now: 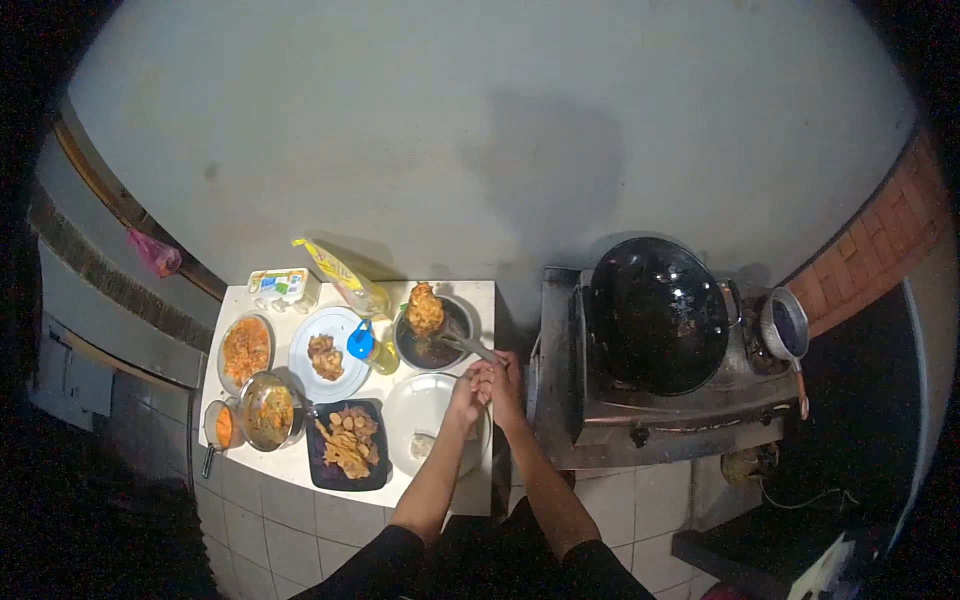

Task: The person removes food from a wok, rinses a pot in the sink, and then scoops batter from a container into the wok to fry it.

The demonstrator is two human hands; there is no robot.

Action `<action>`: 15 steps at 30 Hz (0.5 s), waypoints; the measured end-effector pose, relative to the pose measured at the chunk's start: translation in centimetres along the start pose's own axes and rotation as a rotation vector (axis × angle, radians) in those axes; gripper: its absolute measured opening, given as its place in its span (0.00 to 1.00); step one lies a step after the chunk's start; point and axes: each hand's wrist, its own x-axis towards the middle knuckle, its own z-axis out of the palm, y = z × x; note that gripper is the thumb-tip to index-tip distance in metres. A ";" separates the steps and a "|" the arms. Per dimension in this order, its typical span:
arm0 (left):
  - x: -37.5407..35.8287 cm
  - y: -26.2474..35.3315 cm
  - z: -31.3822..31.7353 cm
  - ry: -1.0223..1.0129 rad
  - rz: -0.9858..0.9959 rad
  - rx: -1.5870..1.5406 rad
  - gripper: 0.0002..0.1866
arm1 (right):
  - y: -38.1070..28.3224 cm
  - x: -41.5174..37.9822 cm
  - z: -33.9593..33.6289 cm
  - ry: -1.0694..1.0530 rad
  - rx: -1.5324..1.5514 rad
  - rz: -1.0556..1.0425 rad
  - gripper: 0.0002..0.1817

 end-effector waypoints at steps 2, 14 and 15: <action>0.6 0.3 1.4 0.136 0.007 0.017 0.18 | -0.6 0.2 -0.4 0.010 0.005 -0.006 0.10; 6.5 -0.3 -2.8 0.227 -0.022 -0.526 0.27 | -0.7 -0.6 -1.0 0.034 0.036 -0.046 0.10; 6.5 -0.3 -3.2 0.211 -0.027 -0.546 0.27 | -0.6 -0.6 -0.9 0.028 0.044 -0.046 0.10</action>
